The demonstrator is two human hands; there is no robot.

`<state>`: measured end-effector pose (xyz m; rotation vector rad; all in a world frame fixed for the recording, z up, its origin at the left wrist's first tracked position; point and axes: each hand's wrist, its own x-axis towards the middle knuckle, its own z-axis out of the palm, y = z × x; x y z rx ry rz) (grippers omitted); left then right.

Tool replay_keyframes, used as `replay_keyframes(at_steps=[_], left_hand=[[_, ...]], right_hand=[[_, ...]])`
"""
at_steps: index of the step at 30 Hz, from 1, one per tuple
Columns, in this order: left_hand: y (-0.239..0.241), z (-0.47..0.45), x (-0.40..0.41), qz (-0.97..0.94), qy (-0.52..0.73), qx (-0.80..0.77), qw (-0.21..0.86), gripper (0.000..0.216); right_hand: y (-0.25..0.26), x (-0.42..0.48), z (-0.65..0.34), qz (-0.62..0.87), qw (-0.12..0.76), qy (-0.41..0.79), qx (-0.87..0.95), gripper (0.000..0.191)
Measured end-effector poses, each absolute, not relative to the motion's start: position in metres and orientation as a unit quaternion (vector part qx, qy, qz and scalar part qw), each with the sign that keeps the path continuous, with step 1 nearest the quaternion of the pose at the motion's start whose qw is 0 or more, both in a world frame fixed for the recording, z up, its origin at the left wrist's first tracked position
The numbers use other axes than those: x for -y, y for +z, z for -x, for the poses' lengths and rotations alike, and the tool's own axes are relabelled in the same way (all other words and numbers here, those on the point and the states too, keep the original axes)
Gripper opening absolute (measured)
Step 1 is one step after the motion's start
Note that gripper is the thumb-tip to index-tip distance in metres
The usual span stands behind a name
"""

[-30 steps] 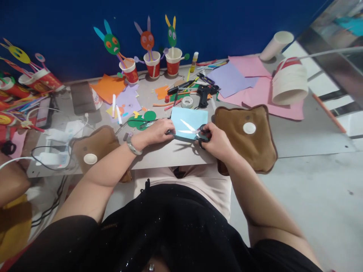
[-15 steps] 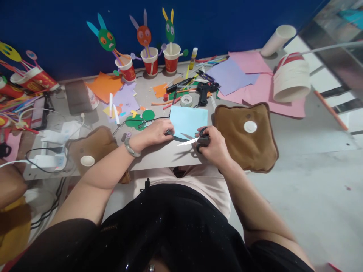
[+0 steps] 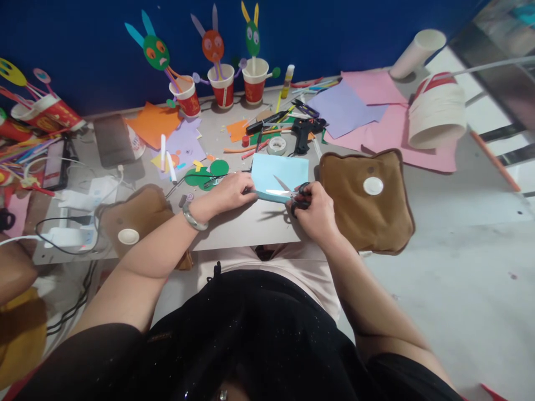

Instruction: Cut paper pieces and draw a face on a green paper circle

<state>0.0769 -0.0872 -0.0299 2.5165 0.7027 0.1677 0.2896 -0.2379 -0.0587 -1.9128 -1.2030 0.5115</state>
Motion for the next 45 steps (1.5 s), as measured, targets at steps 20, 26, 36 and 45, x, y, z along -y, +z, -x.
replay_keyframes(at_steps=[20,26,36,45], left_hand=[[-0.026,-0.08,0.089,-0.91,0.038,-0.341,0.232,0.023],[-0.023,-0.08,0.09,-0.91,0.026,-0.345,0.228,0.021],[-0.025,-0.078,0.089,-0.91,0.023,-0.344,0.228,0.019],[-0.026,-0.077,0.09,-0.915,0.035,-0.34,0.216,0.018]], right_hand=[[-0.065,0.227,-0.288,0.775,0.39,0.165,0.469,0.035],[-0.07,0.226,-0.289,0.772,0.398,0.153,0.471,0.034],[-0.07,0.226,-0.289,0.768,0.402,0.166,0.47,0.035],[-0.07,0.224,-0.292,0.778,0.379,0.167,0.473,0.035]])
